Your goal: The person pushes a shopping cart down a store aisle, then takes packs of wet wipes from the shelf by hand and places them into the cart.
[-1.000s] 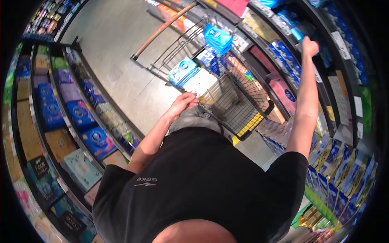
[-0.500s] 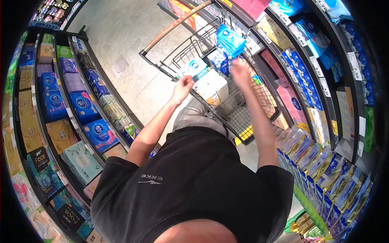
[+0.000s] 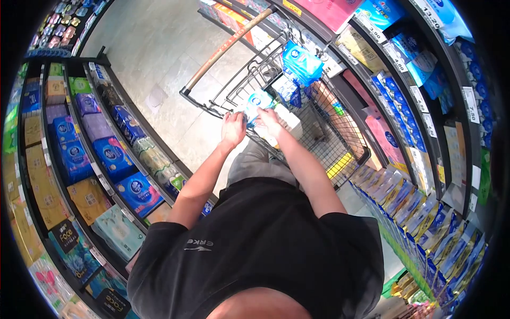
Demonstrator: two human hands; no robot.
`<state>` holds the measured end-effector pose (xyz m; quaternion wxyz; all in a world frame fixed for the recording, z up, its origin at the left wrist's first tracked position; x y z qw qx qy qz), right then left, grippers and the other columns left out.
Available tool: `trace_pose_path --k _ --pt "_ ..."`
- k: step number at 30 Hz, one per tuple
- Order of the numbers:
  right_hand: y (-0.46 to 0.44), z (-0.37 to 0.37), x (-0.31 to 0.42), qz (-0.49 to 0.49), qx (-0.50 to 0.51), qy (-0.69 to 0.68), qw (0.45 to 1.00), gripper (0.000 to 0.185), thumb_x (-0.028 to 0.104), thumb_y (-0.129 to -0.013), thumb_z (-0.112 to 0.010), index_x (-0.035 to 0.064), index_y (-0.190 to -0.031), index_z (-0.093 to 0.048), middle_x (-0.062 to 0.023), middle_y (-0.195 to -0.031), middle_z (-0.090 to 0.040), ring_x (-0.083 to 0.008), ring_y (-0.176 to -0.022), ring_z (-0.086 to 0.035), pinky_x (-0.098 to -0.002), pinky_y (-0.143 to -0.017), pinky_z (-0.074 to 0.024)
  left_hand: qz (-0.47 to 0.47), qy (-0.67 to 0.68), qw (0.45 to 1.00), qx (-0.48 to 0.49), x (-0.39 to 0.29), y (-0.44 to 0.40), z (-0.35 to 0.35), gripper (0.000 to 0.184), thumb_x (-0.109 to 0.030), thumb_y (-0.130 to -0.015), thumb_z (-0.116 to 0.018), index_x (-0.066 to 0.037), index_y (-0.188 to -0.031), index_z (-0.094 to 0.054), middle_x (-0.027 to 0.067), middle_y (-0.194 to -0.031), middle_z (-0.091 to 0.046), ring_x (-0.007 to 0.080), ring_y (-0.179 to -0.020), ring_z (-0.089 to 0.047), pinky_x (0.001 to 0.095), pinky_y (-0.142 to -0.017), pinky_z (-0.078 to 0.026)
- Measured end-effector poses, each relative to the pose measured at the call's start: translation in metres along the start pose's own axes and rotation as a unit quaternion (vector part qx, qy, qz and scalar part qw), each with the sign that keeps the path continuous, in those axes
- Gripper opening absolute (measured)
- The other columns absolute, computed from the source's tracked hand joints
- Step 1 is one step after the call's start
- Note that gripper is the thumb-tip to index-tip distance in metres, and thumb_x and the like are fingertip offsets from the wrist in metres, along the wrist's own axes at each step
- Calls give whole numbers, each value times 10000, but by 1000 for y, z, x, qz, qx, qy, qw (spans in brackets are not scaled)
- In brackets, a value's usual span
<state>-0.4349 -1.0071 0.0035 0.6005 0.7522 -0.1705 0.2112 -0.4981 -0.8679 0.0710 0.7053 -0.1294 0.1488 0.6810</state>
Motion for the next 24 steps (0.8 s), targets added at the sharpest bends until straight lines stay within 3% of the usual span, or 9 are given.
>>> trace_pose_path --k 6,11,12,14,15,17,18,20,24 --pt "-101 -4 -61 126 -171 197 957 296 273 -860 -628 12 -988 -570 -97 -827 -649 -168 -627 -633 -296 -513 -517 9 -5 999 43 -2 -2 6 318 -174 -816 -578 -39 -1101 -540 157 -1038 -628 287 -998 -583 460 -995 -331" --pt "-21 26 6 148 -201 227 941 298 308 -852 -641 16 -804 -607 -95 -726 -646 -192 -569 -592 -342 -540 -485 26 -8 998 55 0 -1 -2 358 -219 -804 -606 -52 -1114 -542 156 -1076 -609 286 -1038 -565 461 -1025 -307" --pt "-16 40 17 199 -323 159 912 465 466 -828 -612 3 -792 -639 -160 -711 -661 -305 -682 -641 -405 -689 -487 19 -9 998 54 -1 -4 -2 358 -219 -804 -606 -52 -1114 -542 156 -1076 -609 286 -1038 -565 461 -1025 -307" --pt "1 81 53 220 -385 -39 896 506 443 -855 -579 15 -600 -491 -169 -653 -632 -269 -625 -618 -389 -627 -473 61 49 995 64 -1 -5 -3 401 -237 -813 -592 -37 -1157 -548 155 -1089 -607 295 -1040 -565 453 -1042 -285" --pt "3 98 69 278 -475 9 835 444 414 -856 -579 -14 -743 -551 -172 -659 -632 -300 -663 -628 -409 -671 -479 52 66 996 31 -1 -6 -3 387 -233 -813 -605 -20 -1134 -568 171 -1051 -615 314 -995 -581 426 -985 -364" --pt "3 127 101 324 -435 -57 838 485 433 -836 -585 -34 -705 -599 -185 -716 -628 -340 -841 -631 -450 -762 -462 92 132 986 44 -15 -8 11 374 -222 -810 -612 -12 -1117 -579 182 -1026 -619 315 -969 -594 409 -929 -408" --pt "2 125 121 359 -540 -72 757 488 427 -821 -609 -14 -616 -574 -166 -749 -637 -304 -796 -634 -425 -741 -463 135 199 969 57 -20 -8 14 361 -211 -807 -619 -3 -1101 -590 192 -1001 -623 316 -943 -607 392 -874 -453" --pt "6 143 136 264 -377 25 887 455 417 -810 -630 -15 -674 -576 -139 -739 -634 -253 -729 -623 -382 -713 -471 108 238 965 17 -29 -5 16 356 -203 -807 -628 2 -1096 -596 211 -943 -630 301 -833 -636 382 -769 -496" --pt "-42 157 146 298 -319 -95 895 473 437 -757 -717 47 -1016 -649 -68 -861 -659 -193 -800 -613 -361 -678 -473 126 281 951 27 -38 7 8 310 -209 -810 -634 6 -1032 -629 184 -856 -651 262 -745 -635 360 -689 -497"
Point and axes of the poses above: each hand's wrist, its own y-axis away from the middle knuckle, its own z-axis out of the back of the hand, x = y × z, the point moved 2 cm from there along -y, towards the middle knuckle
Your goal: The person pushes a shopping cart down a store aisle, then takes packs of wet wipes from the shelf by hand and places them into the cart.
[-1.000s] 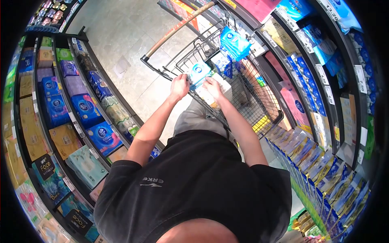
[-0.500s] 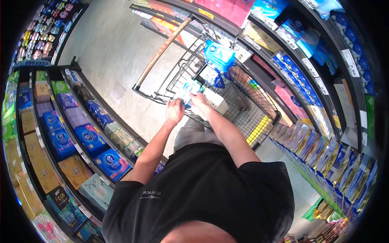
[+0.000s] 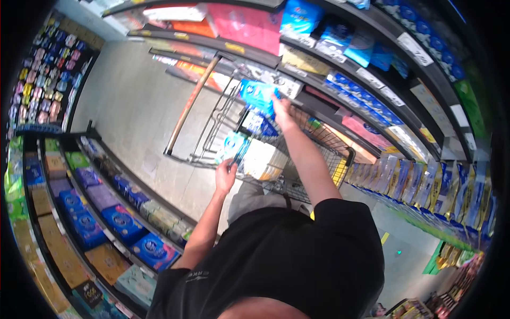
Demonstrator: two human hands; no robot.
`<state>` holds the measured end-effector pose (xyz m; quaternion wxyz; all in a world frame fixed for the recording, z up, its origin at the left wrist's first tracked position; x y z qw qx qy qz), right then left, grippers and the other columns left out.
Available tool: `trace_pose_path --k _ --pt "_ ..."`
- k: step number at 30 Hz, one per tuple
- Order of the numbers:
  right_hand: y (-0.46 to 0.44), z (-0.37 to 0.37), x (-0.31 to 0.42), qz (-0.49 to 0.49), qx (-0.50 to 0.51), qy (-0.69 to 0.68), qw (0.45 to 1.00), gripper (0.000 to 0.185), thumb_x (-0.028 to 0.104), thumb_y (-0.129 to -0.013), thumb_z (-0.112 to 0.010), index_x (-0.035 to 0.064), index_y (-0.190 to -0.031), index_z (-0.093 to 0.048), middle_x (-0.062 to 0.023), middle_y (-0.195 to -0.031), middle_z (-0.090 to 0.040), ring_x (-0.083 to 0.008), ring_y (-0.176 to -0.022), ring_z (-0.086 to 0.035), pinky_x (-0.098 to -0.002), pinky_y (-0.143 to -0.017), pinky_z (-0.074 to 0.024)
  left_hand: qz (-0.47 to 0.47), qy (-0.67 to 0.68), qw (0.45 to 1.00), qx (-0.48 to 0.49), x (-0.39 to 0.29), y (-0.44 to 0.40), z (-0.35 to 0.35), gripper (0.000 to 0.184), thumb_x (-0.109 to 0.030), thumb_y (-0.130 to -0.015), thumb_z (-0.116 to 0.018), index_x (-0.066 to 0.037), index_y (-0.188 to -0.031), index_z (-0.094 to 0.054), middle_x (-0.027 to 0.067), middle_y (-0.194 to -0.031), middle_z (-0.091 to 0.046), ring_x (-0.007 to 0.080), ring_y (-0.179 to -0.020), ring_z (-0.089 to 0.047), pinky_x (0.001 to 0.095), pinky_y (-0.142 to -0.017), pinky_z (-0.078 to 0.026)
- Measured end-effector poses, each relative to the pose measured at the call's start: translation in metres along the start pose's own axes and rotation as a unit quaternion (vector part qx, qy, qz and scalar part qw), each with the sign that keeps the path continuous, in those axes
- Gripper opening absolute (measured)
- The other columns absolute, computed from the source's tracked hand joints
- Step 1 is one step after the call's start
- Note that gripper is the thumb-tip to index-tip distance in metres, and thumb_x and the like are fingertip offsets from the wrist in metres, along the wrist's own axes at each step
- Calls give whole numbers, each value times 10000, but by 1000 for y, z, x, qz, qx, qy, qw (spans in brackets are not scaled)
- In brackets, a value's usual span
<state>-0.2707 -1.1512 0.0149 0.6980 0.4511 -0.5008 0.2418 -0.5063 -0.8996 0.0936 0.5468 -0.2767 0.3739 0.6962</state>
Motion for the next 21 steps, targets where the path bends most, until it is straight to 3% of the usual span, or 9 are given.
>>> trace_pose_path --k 2,4,6,9,12,14,15,18,21 --pt "11 -2 22 -136 -66 47 987 609 403 -737 -751 53 -1186 -536 -98 -1112 -611 -210 -978 -587 -367 -730 -469 -10 15 1000 -11 0 7 -3 297 -208 -815 -638 6 -1021 -635 156 -797 -654 226 -712 -632 345 -662 -491" --pt "8 -9 19 -127 104 -106 981 747 398 -730 -759 50 -1294 -414 -121 -1248 -520 -214 -1047 -542 -369 -759 -459 14 18 1000 -11 -9 17 2 295 -198 -817 -645 2 -1033 -634 134 -772 -651 187 -680 -621 323 -647 -489" --pt "12 -8 25 -160 3 -19 987 859 380 -711 -778 34 -1348 -316 -143 -1235 -531 -232 -1085 -529 -394 -836 -443 10 23 999 -20 -10 22 4 286 -183 -817 -649 0 -1036 -636 119 -773 -653 163 -667 -606 302 -637 -486" --pt "4 -11 18 -150 49 -24 987 774 381 -700 -785 1 -1260 -411 -168 -1244 -523 -244 -1134 -497 -399 -875 -426 65 63 996 -9 -7 27 4 290 -172 -818 -652 14 -1039 -629 125 -801 -664 167 -700 -626 299 -650 -491" --pt "9 -16 16 -113 -95 79 986 520 378 -716 -764 22 -1037 -564 -194 -1179 -544 -286 -1097 -516 -413 -883 -431 55 80 995 -19 7 26 1 280 -164 -819 -650 13 -1036 -631 130 -799 -663 171 -706 -632 302 -654 -494" --pt "29 -8 43 27 -131 268 954 339 345 -739 -734 50 -825 -591 -198 -1058 -567 -334 -995 -549 -427 -872 -444 56 72 996 -21 1 28 2 273 -160 -820 -649 9 -1034 -634 129 -802 -664 172 -705 -631 302 -657 -494" --pt "28 -7 44 75 -113 332 934 352 375 -778 -687 76 -939 -593 -205 -1012 -553 -341 -979 -558 -445 -845 -462 56 64 996 -26 -2 27 3 266 -156 -820 -647 5 -1032 -637 127 -805 -664 173 -705 -630 302 -661 -495" --pt "15 -8 35 55 -81 282 954 314 355 -803 -662 65 -897 -588 -199 -1014 -551 -343 -964 -563 -454 -837 -461 71 52 996 -11 -3 28 0 264 -151 -822 -645 5 -1034 -636 136 -850 -662 176 -735 -631 301 -677 -493" --pt "30 3 38 120 -71 199 970 281 303 -844 -621 40 -808 -530 -164 -832 -565 -313 -823 -569 -432 -744 -445 59 53 997 11 -7 28 -8 287 -172 -839 -637 10 -1061 -622 134 -910 -653 175 -778 -626 299 -702 -491"
Point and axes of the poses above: each hand's wrist, its own y-axis away from the middle knuckle, its own z-axis out of the back of the hand, x = y × z, the point moved 2 cm from there along -y, towards the middle knuckle
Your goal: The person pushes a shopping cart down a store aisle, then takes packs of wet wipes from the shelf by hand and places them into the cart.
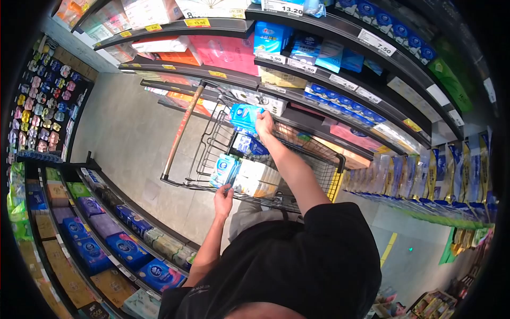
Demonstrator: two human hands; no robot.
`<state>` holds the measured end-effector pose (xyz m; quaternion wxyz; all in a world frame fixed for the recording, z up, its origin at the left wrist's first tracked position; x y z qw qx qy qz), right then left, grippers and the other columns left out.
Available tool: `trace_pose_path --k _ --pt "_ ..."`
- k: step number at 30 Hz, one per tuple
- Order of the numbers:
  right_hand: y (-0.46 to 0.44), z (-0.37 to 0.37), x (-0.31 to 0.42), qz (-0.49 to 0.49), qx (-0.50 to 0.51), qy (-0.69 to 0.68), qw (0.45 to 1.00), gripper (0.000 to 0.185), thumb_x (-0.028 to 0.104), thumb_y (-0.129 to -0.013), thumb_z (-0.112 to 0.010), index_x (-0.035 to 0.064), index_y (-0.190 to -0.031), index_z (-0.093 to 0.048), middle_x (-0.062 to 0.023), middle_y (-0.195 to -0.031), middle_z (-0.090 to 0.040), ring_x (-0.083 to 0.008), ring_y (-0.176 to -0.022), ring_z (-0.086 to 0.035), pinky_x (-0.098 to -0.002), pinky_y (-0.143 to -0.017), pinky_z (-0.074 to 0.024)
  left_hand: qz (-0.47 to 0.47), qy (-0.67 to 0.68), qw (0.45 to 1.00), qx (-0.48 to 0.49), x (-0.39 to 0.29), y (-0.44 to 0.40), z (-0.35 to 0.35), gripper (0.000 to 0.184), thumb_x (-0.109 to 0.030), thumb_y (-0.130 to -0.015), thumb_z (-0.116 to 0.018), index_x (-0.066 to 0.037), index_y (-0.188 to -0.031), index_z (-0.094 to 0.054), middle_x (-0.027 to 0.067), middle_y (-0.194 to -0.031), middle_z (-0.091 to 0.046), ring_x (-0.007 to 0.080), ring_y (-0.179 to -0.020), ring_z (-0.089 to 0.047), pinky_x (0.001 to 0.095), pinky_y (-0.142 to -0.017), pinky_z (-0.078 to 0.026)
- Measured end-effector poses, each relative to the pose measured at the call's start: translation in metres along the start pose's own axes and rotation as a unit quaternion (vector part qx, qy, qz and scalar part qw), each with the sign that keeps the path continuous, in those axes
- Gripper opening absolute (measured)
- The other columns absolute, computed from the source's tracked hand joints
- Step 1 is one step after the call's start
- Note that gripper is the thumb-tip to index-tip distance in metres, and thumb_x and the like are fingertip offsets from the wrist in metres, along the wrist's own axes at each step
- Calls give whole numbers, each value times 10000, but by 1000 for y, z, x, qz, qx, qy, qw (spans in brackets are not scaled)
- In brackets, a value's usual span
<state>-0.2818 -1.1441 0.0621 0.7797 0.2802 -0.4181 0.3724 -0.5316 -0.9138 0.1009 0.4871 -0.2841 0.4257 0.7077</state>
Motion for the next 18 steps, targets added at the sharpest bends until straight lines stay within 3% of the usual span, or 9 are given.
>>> trace_pose_path --k 2,4,7,9,11,12,15,16,18 --pt "15 16 4 21 1 -103 994 268 244 -868 -603 34 -752 -485 -133 -669 -529 -283 -673 -521 -404 -652 -413 -17 33 999 27 -6 -4 -10 301 -186 -854 -628 11 -1081 -612 123 -925 -648 174 -800 -622 295 -715 -489" --pt "35 28 -12 -6 29 -205 978 245 201 -868 -615 32 -747 -485 -91 -667 -524 -198 -644 -500 -356 -624 -410 -33 117 989 85 -20 -13 -23 365 -245 -900 -588 12 -1158 -564 103 -1018 -627 172 -852 -613 284 -741 -481" --pt "89 62 -37 16 110 -289 951 231 157 -869 -619 49 -721 -478 -10 -652 -484 -101 -633 -453 -289 -577 -381 112 315 930 155 -76 -11 -37 567 -425 -917 -537 -19 -1297 -427 86 -1170 -555 175 -1002 -572 293 -810 -456" --pt "134 97 -36 -34 210 -362 908 205 143 -887 -606 99 -736 -474 31 -697 -459 -60 -615 -378 -238 -540 -313 134 427 877 179 -102 -14 -46 577 -453 -927 -499 -24 -1303 -412 98 -1200 -538 213 -1055 -546 336 -864 -444" --pt "165 129 -43 -43 263 -333 904 196 149 -889 -611 96 -749 -484 22 -724 -481 -51 -650 -433 -240 -545 -357 139 430 874 178 -107 -19 -56 474 -382 -921 -541 -50 -1248 -457 91 -1177 -552 204 -1056 -547 354 -875 -447" --pt "178 145 -37 -117 269 -386 875 161 175 -866 -643 68 -843 -525 -27 -805 -575 -108 -743 -562 -274 -642 -475 115 402 888 193 -113 -18 -61 438 -344 -910 -567 -58 -1226 -469 85 -1163 -558 198 -1059 -547 360 -882 -446" --pt "185 190 -32 -216 199 -427 855 212 188 -866 -644 35 -983 -555 -74 -935 -614 -159 -859 -613 -304 -724 -522 99 358 904 210 -139 -10 -73 391 -259 -873 -632 -64 -1188 -508 59 -1106 -589 174 -1026 -569 353 -878 -457" --pt "181 200 -37 -203 226 -425 853 309 184 -858 -651 15 -1097 -553 -86 -978 -620 -164 -895 -617 -311 -735 -530 90 329 907 246 -140 -10 -81 374 -263 -873 -633 -67 -1173 -526 51 -1085 -598 170 -1007 -579 345 -869 -463" --pt "167 219 -38 -165 283 -393 859 312 174 -854 -652 21 -1108 -560 -75 -960 -622 -152 -877 -617 -307 -726 -529 49 276 914 293 -140 -11 -98 374 -345 -897 -591 -73 -1152 -558 37 -1049 -616 139 -938 -595 304 -823 -479"
Point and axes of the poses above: each hand's wrist, its own y-axis away from the middle knuckle, its own z-axis out of the back of the hand, x = y × z, the point moved 2 cm from there along -y, towards the middle knuckle
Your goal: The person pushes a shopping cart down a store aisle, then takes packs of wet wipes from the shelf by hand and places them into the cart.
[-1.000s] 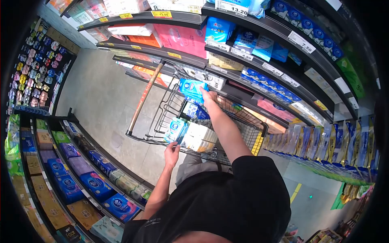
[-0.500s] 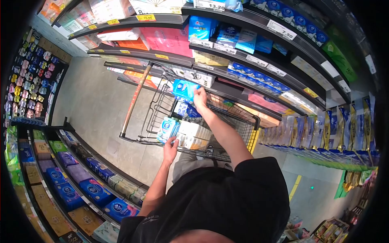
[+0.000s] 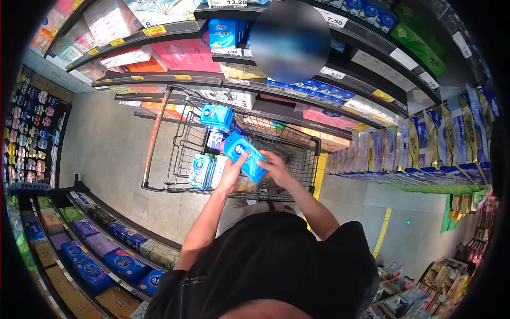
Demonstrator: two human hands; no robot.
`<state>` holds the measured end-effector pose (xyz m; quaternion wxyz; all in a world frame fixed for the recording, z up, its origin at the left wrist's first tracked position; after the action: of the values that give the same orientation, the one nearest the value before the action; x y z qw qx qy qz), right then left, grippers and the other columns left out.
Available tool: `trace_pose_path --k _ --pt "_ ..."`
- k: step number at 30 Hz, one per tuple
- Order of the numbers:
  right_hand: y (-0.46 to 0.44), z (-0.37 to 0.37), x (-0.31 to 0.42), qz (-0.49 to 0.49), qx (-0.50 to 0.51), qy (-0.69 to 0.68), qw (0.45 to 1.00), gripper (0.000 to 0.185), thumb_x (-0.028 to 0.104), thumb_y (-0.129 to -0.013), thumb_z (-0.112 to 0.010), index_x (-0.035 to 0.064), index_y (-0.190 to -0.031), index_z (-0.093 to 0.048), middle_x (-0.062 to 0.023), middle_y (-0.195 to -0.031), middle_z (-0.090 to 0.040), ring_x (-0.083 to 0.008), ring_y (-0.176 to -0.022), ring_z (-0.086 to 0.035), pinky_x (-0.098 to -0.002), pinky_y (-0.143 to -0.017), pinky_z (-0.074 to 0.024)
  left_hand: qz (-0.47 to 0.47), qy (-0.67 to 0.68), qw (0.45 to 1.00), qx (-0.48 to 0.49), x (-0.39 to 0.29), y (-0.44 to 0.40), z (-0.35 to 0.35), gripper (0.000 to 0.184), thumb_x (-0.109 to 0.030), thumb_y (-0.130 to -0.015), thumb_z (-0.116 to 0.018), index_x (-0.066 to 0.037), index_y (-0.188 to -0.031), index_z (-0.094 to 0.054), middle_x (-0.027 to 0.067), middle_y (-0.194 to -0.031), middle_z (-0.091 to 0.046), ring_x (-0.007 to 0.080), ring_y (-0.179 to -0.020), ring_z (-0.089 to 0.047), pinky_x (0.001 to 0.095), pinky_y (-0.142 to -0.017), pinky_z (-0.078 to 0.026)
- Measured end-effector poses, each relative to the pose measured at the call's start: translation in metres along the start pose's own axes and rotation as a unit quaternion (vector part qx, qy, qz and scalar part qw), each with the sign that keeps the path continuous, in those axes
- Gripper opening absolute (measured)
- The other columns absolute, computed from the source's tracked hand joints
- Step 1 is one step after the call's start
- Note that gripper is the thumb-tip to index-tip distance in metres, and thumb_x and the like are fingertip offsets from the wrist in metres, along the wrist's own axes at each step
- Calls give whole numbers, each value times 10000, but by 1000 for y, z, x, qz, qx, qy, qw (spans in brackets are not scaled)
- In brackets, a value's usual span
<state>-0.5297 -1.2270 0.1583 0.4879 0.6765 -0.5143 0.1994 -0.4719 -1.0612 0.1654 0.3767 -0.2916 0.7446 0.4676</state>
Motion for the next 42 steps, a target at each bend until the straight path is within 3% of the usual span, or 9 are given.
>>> trace_pose_path --k 2,5,13,23,26,30,31,38,42 --pt "-2 14 23 29 53 103 993 311 152 -842 -652 31 -1120 -583 -44 -926 -631 -130 -826 -618 -293 -705 -526 11 -25 999 21 -8 -3 -7 413 -396 -905 -562 -61 -1146 -561 42 -1034 -620 131 -914 -593 291 -810 -467" --pt "-21 46 73 77 -84 29 993 250 176 -846 -635 30 -1047 -602 -39 -906 -627 -133 -787 -597 -275 -668 -498 12 -19 998 52 -31 13 -17 514 -481 -934 -467 -43 -1199 -518 63 -1059 -608 117 -908 -576 273 -810 -439" --pt "-52 71 288 398 -261 128 870 399 86 -873 -602 -5 -1230 -446 -99 -1029 -619 -158 -829 -606 -287 -655 -513 29 -84 983 161 4 64 12 403 -298 -973 -463 -52 -1291 -457 68 -1174 -573 130 -1011 -562 242 -879 -427" --pt "-188 110 356 315 -341 293 836 519 9 -824 -617 88 -1302 -431 -127 -1139 -573 -250 -936 -593 -336 -672 -579 69 -24 993 92 26 106 19 420 -307 -964 -478 -56 -1300 -450 83 -1200 -567 138 -1027 -567 269 -891 -426" --pt "-223 142 355 214 -380 493 752 663 348 -766 -684 119 -1342 -449 -168 -1345 -468 -317 -1173 -520 -346 -987 -407 75 -2 994 74 40 110 19 425 -307 -963 -483 -48 -1298 -448 80 -1192 -569 138 -1030 -565 268 -892 -427" --pt "-204 122 356 180 -397 607 664 721 476 -766 -641 78 -1336 -449 -185 -1366 -435 -316 -1265 -421 -356 -1039 -349 89 12 993 81 58 111 14 453 -321 -963 -482 -35 -1310 -432 84 -1186 -567 142 -1049 -555 273 -900 -423" --pt "-208 125 356 245 -392 639 615 734 499 -765 -618 68 -1334 -449 -189 -1371 -426 -320 -1272 -410 -356 -1047 -337 91 20 993 71 60 111 12 453 -321 -963 -482 -35 -1310 -432 84 -1186 -567 142 -1049 -555 273 -900 -423" --pt "-199 108 357 201 -410 656 601 547 383 -754 -560 56 -1192 -585 -191 -1231 -560 -321 -1152 -539 -407 -959 -426 75 10 993 88 67 122 6 489 -370 -960 -472 -53 -1327 -413 104 -1229 -539 175 -1105 -525 311 -947 -393" --pt "-183 87 352 193 -440 630 610 638 430 -733 -631 94 -1264 -525 -178 -1263 -542 -331 -1181 -511 -411 -972 -409 80 38 993 84 77 120 13 493 -372 -955 -486 -61 -1331 -412 100 -1211 -545 181 -1111 -519 317 -949 -389"
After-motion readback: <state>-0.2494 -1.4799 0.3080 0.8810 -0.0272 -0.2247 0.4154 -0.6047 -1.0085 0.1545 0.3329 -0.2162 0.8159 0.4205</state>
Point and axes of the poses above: each hand's wrist, its own y-axis away from the middle knuckle, its own z-axis out of the back of the hand, x = y × z, the point moved 2 cm from there along -y, towards the middle knuckle
